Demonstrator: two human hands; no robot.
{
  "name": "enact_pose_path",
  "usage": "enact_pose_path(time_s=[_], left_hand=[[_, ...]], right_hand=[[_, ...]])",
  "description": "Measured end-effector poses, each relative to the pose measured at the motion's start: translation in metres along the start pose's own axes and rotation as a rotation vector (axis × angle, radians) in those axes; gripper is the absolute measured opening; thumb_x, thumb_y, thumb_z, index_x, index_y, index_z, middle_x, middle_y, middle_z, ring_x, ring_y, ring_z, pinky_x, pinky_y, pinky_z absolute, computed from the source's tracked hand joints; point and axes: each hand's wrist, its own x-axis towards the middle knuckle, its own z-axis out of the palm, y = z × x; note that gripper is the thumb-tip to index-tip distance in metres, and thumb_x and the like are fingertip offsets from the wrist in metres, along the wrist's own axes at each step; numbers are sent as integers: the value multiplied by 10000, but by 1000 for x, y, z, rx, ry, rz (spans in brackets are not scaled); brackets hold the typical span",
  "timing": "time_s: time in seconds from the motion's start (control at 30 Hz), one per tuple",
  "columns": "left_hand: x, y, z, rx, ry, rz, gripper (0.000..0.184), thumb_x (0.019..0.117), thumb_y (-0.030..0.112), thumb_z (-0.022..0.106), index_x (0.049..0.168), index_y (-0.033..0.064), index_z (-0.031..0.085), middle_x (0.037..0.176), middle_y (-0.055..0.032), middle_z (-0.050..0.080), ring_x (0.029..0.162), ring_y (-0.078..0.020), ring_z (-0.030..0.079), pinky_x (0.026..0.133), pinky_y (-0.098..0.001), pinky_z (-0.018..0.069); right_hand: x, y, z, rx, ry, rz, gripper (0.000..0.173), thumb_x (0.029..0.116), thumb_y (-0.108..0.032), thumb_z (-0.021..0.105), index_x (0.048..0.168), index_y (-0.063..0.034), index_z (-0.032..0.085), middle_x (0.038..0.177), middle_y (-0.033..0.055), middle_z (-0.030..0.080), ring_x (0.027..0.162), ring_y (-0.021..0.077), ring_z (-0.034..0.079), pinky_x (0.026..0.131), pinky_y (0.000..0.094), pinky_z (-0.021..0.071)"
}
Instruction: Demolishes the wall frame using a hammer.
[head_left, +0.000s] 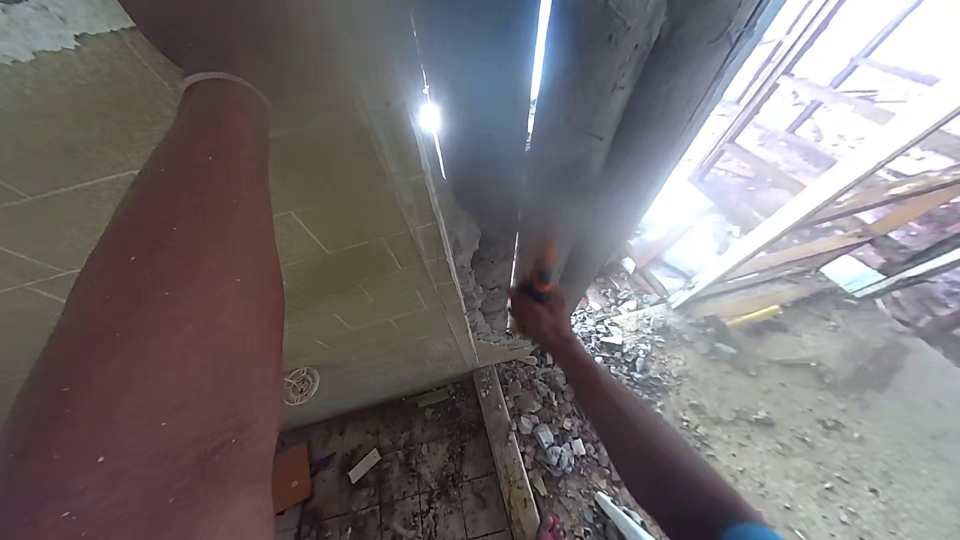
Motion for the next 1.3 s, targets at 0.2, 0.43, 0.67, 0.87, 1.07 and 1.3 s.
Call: enact_pose_path(time_s=[0.2,0.43,0.67,0.87,1.07,1.3], left_hand=[[0,-8,6,-31,-65,18,312,925,321,680,1062,43,723,1128,-279,689,1115,-502,632,906,-759,420],[-6,3,-8,5,2,47,354,936,373,599,1007,41,700,1059,-270,693,1063,-494,649,862,-741,446],[8,-4,5,13,10,38,316,901,340,660,1001,43,699,1051,-260,694,1057,-479,653,861,-727,455],[-3,5,-9,-2,52,49,255,884,260,663,993,31,692,1064,-274,686,1078,-499,634,888,-751,420],[-3,5,-10,35,59,13,277,865,293,677,985,44,692,1064,-258,693,1080,-477,642,898,-738,428],[-2,4,-15,48,94,33,341,902,386,618,981,59,679,1045,-243,688,1067,-459,645,885,-723,435]], right_hand=[[80,-35,34,182,139,-516,211,992,-286,662,892,-107,609,670,-8,613,521,110,602,460,313,558],[-62,178,77,-183,-103,766,271,967,-300,629,946,-32,663,668,75,604,537,205,583,532,435,526],[-137,176,32,-163,-45,811,255,950,-285,659,899,-35,657,638,79,586,513,213,562,506,442,502],[1,1,16,15,91,13,226,957,-254,625,853,-56,651,575,-3,576,462,126,559,460,348,517],[64,-20,48,306,204,-583,159,1007,-223,629,891,-118,601,648,4,567,507,135,552,478,335,523],[32,124,110,162,-18,555,148,967,-160,607,889,-45,555,561,15,491,435,143,493,434,348,476]])
